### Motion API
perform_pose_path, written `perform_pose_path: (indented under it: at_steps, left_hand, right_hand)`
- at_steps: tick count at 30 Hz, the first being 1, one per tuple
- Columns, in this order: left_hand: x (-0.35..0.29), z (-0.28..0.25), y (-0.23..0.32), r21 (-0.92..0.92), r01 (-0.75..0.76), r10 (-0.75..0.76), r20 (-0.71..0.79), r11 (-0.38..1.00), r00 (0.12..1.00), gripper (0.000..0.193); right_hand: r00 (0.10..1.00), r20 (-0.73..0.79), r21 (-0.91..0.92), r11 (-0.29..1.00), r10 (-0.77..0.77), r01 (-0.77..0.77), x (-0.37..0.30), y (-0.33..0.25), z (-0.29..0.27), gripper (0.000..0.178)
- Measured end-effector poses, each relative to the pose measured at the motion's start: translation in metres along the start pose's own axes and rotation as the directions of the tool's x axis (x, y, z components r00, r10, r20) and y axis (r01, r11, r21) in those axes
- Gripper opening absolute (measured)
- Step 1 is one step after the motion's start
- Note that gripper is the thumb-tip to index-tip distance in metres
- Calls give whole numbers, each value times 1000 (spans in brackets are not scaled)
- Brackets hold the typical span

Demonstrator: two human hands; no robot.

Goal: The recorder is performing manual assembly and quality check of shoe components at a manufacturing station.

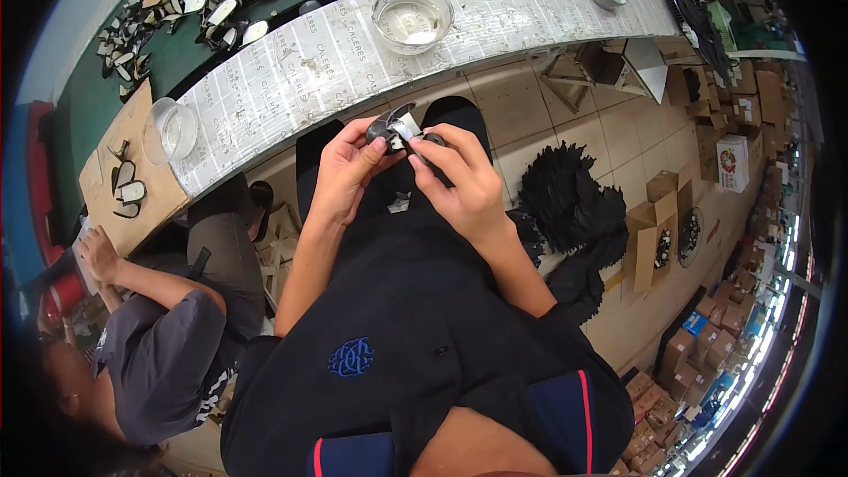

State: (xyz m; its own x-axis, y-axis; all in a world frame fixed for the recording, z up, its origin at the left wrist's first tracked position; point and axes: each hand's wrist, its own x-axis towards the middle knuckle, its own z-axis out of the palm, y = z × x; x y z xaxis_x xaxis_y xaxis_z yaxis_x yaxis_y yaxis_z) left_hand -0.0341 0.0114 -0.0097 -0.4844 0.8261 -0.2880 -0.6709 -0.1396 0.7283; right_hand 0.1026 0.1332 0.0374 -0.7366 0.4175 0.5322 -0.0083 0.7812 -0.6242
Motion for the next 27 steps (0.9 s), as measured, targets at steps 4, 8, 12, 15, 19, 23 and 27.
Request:
perform_pose_path:
  at_steps: [4, 8, 12, 15, 19, 23, 27]
  left_hand:
    - [0, 1, 0, -6, -7, 7, 4, 1000, 1000, 28]
    - [1, 0, -1, -20, -2, 2, 5, 1000, 1000, 28]
    - [1, 0, -1, 5, -4, 4, 10, 1000, 1000, 28]
    - [-1, 3, 0, 23, 10, -10, 0, 1000, 1000, 29]
    - [-2, 3, 0, 46, 31, -30, -18, 998, 999, 29]
    - [-2, 5, -1, 76, 24, -22, -32, 997, 999, 30]
    - [-2, 6, 0, 75, 23, -21, -22, 997, 1000, 30]
  right_hand:
    - [996, -62, 121, 991, 60, -52, 1, 0, -2, 26]
    - [958, -52, 340, 907, 282, -248, 0, -5, -11, 24]
    - [926, -74, 569, 778, 369, -265, 4, -4, -17, 23]
    - [946, -108, 390, 889, 304, -242, 8, 3, -21, 24]
    - [1000, -18, 48, 999, 24, -23, 15, 8, -22, 25]
    - [1000, 25, 62, 998, -17, 16, 16, 7, -16, 26]
    - [998, 57, 62, 998, -12, 9, 17, 5, -13, 26]
